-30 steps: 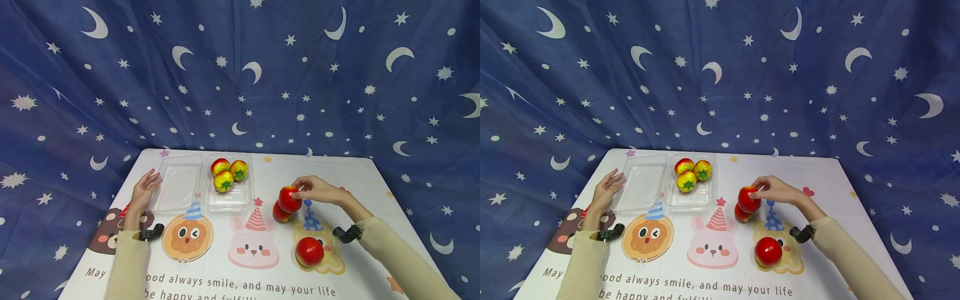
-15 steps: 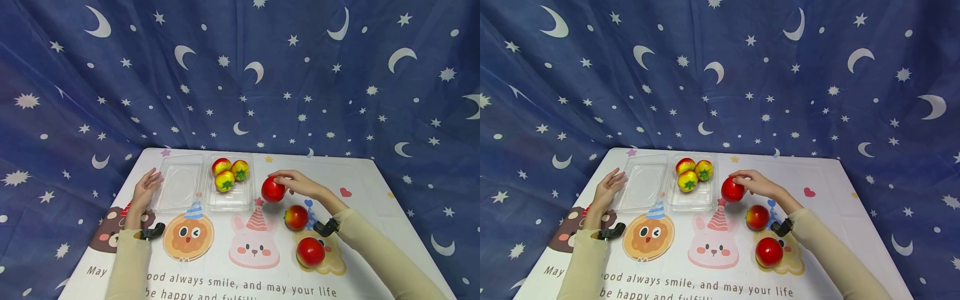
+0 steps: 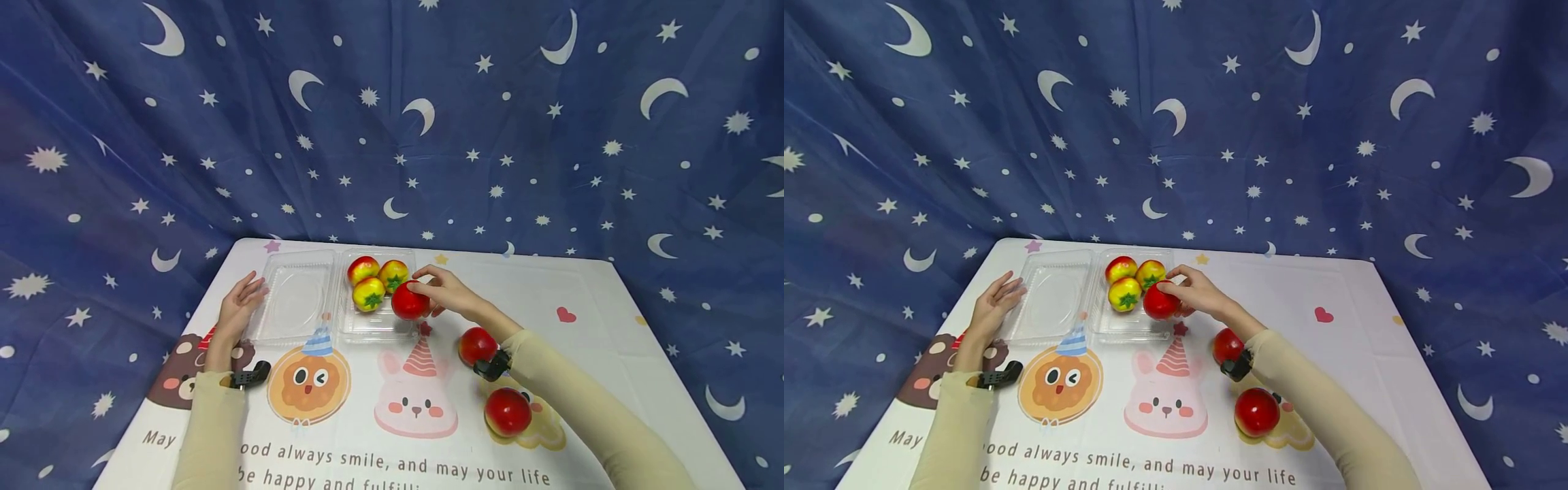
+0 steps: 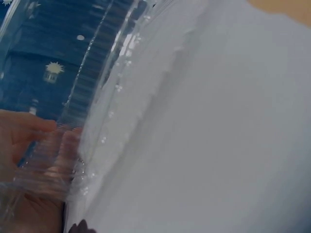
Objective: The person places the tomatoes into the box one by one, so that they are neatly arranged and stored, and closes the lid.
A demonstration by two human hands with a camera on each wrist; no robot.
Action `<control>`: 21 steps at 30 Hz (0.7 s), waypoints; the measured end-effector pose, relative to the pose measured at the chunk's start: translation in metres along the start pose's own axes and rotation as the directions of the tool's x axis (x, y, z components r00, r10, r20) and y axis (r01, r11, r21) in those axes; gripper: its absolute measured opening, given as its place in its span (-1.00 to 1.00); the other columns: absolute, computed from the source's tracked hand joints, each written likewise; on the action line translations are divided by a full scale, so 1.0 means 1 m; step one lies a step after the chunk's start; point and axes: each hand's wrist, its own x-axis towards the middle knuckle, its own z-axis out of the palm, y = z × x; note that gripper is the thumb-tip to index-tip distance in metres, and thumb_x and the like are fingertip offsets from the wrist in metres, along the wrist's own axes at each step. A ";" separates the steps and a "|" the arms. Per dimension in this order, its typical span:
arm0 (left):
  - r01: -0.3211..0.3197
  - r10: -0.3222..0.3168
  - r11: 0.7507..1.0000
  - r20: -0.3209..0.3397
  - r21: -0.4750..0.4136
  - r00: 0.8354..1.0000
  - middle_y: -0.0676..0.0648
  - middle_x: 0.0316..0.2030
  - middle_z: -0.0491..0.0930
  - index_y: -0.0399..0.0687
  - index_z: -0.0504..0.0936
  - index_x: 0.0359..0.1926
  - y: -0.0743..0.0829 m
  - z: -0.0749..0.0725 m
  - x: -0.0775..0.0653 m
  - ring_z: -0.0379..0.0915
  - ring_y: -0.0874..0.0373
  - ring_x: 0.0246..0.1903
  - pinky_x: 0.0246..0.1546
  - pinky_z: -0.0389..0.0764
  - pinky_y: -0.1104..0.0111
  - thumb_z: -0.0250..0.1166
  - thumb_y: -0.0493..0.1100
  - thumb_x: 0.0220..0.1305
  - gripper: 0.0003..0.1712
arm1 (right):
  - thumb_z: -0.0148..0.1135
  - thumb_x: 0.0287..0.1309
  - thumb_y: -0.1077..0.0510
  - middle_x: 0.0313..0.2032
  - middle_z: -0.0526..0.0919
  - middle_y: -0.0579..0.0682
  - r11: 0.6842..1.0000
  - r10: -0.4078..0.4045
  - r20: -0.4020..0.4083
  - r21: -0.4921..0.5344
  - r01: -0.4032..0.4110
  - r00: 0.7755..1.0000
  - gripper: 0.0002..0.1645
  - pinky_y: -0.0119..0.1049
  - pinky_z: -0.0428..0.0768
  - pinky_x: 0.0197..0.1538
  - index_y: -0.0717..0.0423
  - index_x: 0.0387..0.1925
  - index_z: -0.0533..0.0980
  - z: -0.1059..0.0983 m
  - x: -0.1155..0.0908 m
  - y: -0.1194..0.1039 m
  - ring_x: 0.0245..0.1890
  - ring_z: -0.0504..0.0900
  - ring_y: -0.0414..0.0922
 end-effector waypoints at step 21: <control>0.003 -0.003 1.000 0.013 0.011 1.000 -0.43 0.36 0.26 -0.32 0.08 0.49 0.009 0.000 -0.004 0.24 -0.31 0.30 0.01 0.41 0.71 0.19 -0.34 0.39 -0.25 | 0.20 0.23 -0.26 -0.61 0.62 0.02 0.935 0.051 -0.121 -0.343 -0.090 0.991 -0.45 -0.08 0.68 -0.37 0.18 -0.43 0.49 0.053 0.021 -0.012 -0.64 0.62 -0.09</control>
